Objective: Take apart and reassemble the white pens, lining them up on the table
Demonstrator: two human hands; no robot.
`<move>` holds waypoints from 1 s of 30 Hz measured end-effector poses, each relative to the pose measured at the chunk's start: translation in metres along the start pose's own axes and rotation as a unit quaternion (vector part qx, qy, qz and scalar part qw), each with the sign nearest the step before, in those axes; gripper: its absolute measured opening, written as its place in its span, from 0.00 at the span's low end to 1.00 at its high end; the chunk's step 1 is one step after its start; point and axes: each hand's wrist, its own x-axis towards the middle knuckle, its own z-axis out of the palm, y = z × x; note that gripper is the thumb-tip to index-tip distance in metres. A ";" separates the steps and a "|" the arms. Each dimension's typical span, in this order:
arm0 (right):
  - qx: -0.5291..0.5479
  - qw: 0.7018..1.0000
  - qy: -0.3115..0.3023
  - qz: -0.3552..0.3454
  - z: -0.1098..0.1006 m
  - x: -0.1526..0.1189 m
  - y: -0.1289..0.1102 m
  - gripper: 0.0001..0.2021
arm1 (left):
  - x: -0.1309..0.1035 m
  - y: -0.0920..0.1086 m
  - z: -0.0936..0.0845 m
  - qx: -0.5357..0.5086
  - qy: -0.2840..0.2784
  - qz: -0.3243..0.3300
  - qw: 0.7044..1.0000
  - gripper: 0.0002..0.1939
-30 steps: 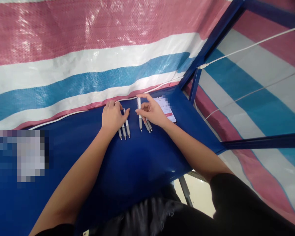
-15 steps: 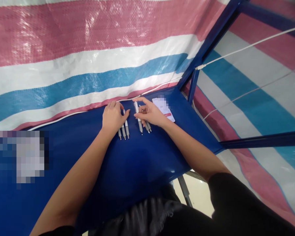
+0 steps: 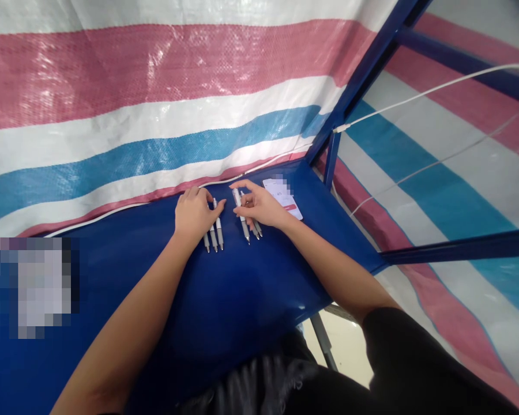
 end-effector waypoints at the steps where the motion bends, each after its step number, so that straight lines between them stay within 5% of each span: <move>1: -0.003 1.000 0.000 0.000 0.000 -0.001 -0.001 0.30 | 0.000 0.001 -0.001 0.000 -0.004 -0.002 1.000 0.14; 6: 0.003 0.999 0.024 -0.021 -0.003 -0.002 -0.003 0.44 | 0.000 0.001 0.000 -0.022 -0.001 -0.004 1.000 0.15; 12: 0.004 0.999 0.031 -0.037 -0.006 0.001 0.005 0.29 | 0.001 -0.004 0.005 -0.045 0.011 -0.003 0.999 0.17; 20: -0.104 0.994 0.004 -0.037 -0.007 -0.004 0.001 0.29 | 0.002 -0.005 0.004 -0.034 -0.008 -0.014 0.999 0.17; 23: -0.263 0.960 0.014 -0.090 -0.006 -0.006 -0.001 0.32 | 0.002 -0.006 0.005 -0.026 -0.008 -0.008 1.000 0.17; 30: -0.558 0.809 0.036 -0.182 0.002 -0.003 0.004 0.24 | 0.003 -0.005 0.005 0.003 -0.007 0.003 1.000 0.16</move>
